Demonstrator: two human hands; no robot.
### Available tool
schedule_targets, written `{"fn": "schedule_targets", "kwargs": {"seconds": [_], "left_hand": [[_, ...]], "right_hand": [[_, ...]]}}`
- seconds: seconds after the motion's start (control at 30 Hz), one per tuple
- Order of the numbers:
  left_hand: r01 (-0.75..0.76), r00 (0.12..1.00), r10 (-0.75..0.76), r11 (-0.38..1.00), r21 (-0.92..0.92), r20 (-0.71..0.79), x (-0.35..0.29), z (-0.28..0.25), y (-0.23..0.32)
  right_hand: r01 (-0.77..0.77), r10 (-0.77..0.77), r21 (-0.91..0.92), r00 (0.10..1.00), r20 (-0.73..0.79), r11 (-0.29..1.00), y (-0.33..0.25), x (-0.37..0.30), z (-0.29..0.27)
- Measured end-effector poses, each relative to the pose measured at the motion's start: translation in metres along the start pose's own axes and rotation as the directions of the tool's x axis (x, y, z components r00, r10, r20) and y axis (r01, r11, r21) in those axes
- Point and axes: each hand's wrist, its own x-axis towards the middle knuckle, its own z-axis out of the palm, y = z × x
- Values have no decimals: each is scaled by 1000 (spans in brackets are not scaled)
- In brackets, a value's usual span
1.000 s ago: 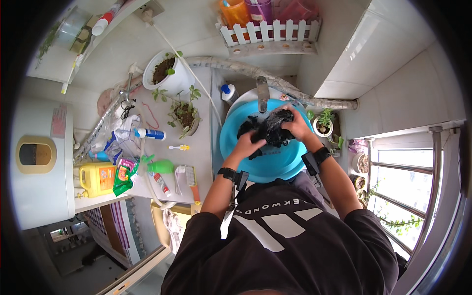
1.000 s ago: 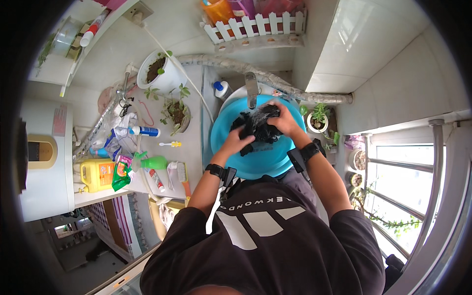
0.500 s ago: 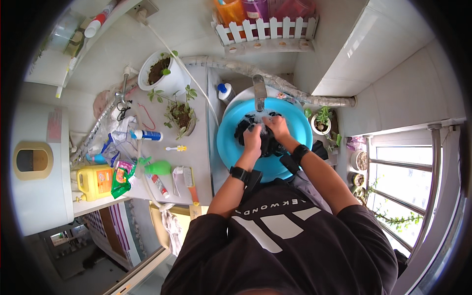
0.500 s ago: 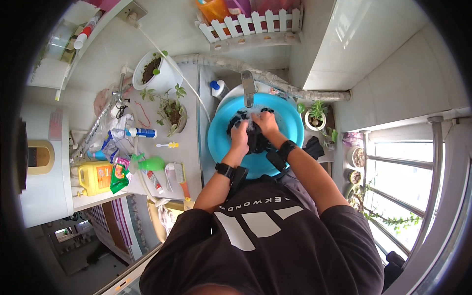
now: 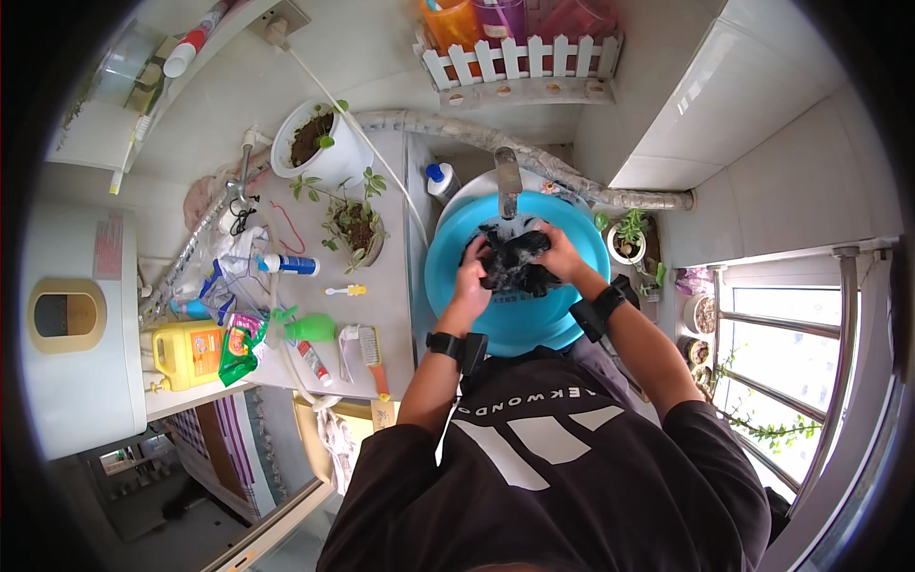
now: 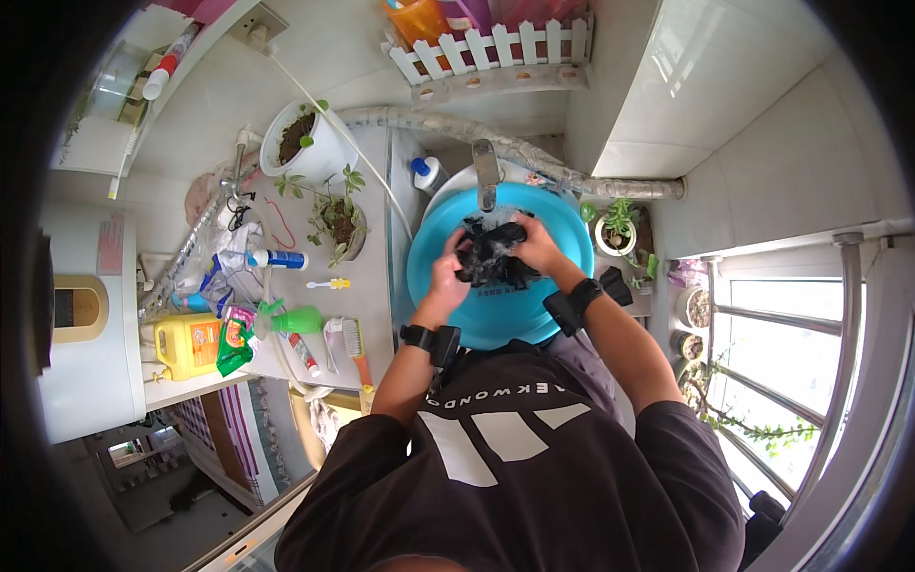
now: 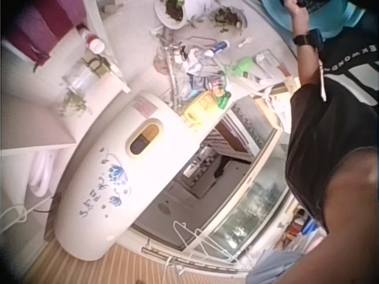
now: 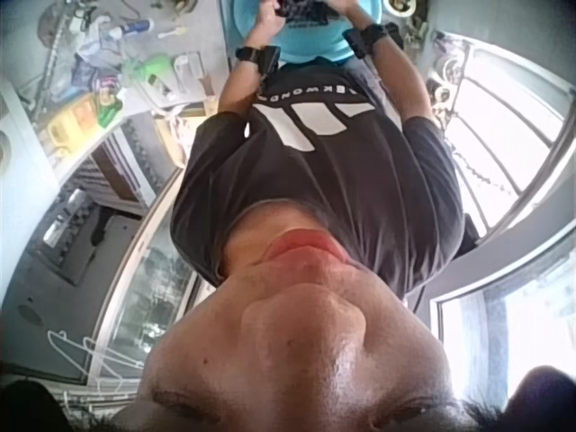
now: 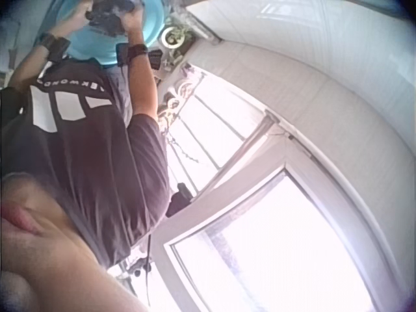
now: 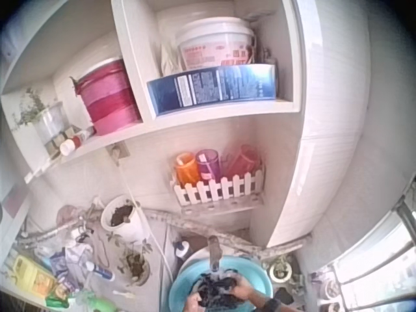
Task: The person washes a black garment in a blue basin by hand, rubbing and squeezing it under running water.
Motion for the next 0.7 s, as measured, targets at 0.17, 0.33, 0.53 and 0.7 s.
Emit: {"fn": "schedule_targets", "kwargs": {"seconds": [0.17,0.33,0.53,0.7], "left_hand": [[344,939,-344,939,-25,8,0,27,-15],[-3,968,41,988,154,-247,10,2,-7],[-78,938,32,990,-119,-344,16,30,-20],[-163,893,277,934,319,-355,1,66,-25]], "right_hand": [[254,-238,-131,963,123,958,-33,-7,10],[83,-109,134,972,207,988,-11,-8,-16],[314,-333,-224,941,-51,922,-49,-27,69],[32,-238,-593,932,-274,805,-38,-4,55]]}}
